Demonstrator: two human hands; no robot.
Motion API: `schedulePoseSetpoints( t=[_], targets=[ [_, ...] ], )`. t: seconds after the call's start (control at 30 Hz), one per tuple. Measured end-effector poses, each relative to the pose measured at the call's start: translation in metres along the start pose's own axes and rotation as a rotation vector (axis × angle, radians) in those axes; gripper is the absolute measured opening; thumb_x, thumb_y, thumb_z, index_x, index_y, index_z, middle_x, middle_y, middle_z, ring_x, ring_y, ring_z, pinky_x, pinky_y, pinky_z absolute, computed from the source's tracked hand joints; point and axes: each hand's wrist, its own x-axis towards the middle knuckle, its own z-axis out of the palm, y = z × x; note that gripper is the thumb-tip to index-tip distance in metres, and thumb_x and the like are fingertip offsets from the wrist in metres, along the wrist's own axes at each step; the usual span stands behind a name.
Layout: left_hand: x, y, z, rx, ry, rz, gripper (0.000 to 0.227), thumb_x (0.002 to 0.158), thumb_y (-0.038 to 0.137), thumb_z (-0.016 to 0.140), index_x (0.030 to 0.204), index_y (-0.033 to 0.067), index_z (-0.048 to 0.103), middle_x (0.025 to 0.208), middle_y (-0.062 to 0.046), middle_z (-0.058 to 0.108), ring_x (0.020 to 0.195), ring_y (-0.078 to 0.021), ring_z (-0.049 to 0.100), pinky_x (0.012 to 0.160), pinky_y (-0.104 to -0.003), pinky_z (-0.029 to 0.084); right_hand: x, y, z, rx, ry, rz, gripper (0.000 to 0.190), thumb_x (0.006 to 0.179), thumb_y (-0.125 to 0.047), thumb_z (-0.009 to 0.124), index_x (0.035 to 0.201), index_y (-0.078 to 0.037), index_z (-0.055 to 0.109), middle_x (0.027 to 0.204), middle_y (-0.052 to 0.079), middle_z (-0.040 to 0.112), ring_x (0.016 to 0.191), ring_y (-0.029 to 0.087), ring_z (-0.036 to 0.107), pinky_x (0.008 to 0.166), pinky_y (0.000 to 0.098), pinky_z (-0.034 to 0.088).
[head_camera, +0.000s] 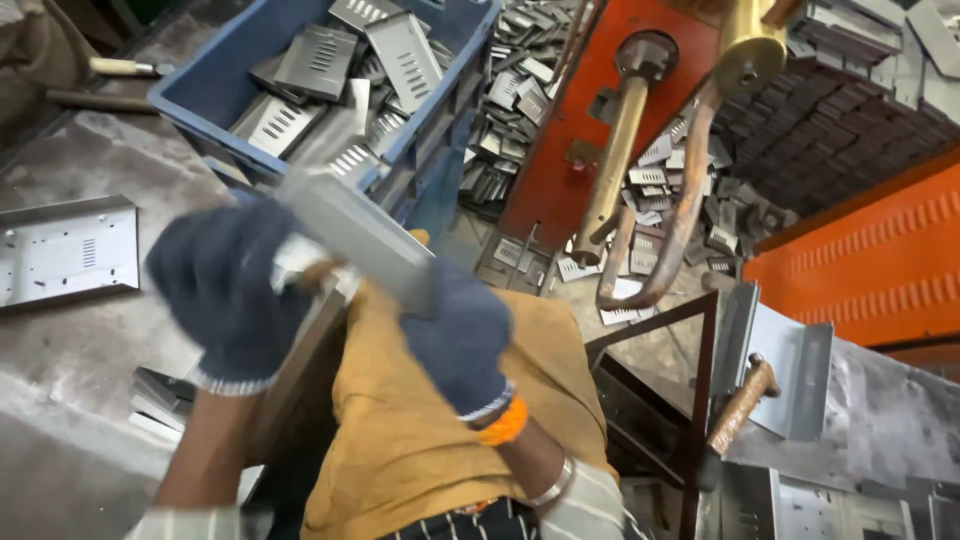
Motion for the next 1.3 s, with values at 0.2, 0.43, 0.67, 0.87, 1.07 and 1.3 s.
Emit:
schedulePoseSetpoints(
  t=[0.2, 0.43, 0.67, 0.87, 1.07, 1.3],
  targets=[
    [-0.012, -0.094, 0.168, -0.004, -0.402, -0.223, 0.021, 0.082, 0.021, 0.078, 0.100, 0.0119, 0.076, 0.138, -0.016, 0.064, 0.134, -0.0369, 0.052, 0.114, -0.056, 0.034, -0.015, 0.049, -0.035, -0.065, 0.011, 0.276, 0.040, 0.069, -0.026, 0.082, 0.104, -0.011, 0.068, 0.071, 0.015, 0.068, 0.065, 0.036, 0.068, 0.058, 0.0479, 0.051],
    [-0.053, -0.197, 0.329, 0.524, -0.598, 0.042, 0.043, 0.067, 0.046, 0.068, 0.098, 0.0201, 0.081, 0.143, -0.016, 0.058, 0.129, -0.0437, 0.046, 0.112, -0.072, 0.002, -0.050, 0.081, -0.034, -0.163, -0.071, 0.395, 0.036, 0.066, -0.028, 0.087, 0.094, -0.015, 0.068, 0.072, 0.013, 0.071, 0.069, 0.036, 0.070, 0.060, 0.0474, 0.053],
    [-0.040, -0.186, 0.322, 0.241, -0.543, 0.109, 0.016, 0.092, 0.028, 0.074, 0.107, 0.0223, 0.074, 0.108, -0.010, 0.065, 0.115, -0.0315, 0.060, 0.120, -0.063, 0.022, -0.046, 0.073, -0.036, -0.084, -0.077, 0.419, 0.039, 0.064, -0.026, 0.088, 0.095, -0.013, 0.069, 0.071, 0.012, 0.070, 0.066, 0.035, 0.069, 0.058, 0.0458, 0.052],
    [0.021, -0.139, 0.214, -0.189, -0.010, -0.243, 0.052, 0.088, 0.012, 0.087, 0.127, 0.0028, 0.053, 0.104, -0.012, 0.065, 0.094, -0.0352, 0.065, 0.087, -0.046, 0.053, -0.025, 0.031, -0.071, 0.201, -0.048, 0.579, 0.034, 0.072, -0.021, 0.091, 0.087, -0.005, 0.065, 0.062, 0.008, 0.064, 0.056, 0.020, 0.062, 0.053, 0.0380, 0.049],
    [0.012, -0.067, 0.161, -1.390, 0.277, -0.791, 0.078, 0.091, 0.024, 0.085, 0.152, 0.0076, 0.040, 0.139, -0.008, 0.060, 0.115, -0.0273, 0.070, 0.101, -0.042, 0.063, -0.005, -0.015, -0.149, 0.794, 0.270, 0.587, 0.035, 0.079, -0.016, 0.083, 0.107, -0.003, 0.067, 0.093, 0.006, 0.071, 0.072, 0.016, 0.065, 0.062, 0.0311, 0.054],
    [-0.228, 0.108, 0.267, -2.947, -0.274, -1.898, 0.039, 0.109, 0.043, 0.045, 0.123, 0.0091, 0.058, 0.107, -0.010, 0.062, 0.090, -0.0204, 0.060, 0.078, -0.032, 0.055, -0.007, 0.026, -0.223, 0.953, 0.810, 0.288, 0.040, 0.099, -0.025, 0.073, 0.127, 0.001, 0.063, 0.119, 0.011, 0.071, 0.106, 0.020, 0.074, 0.097, 0.0333, 0.063]
  ],
)
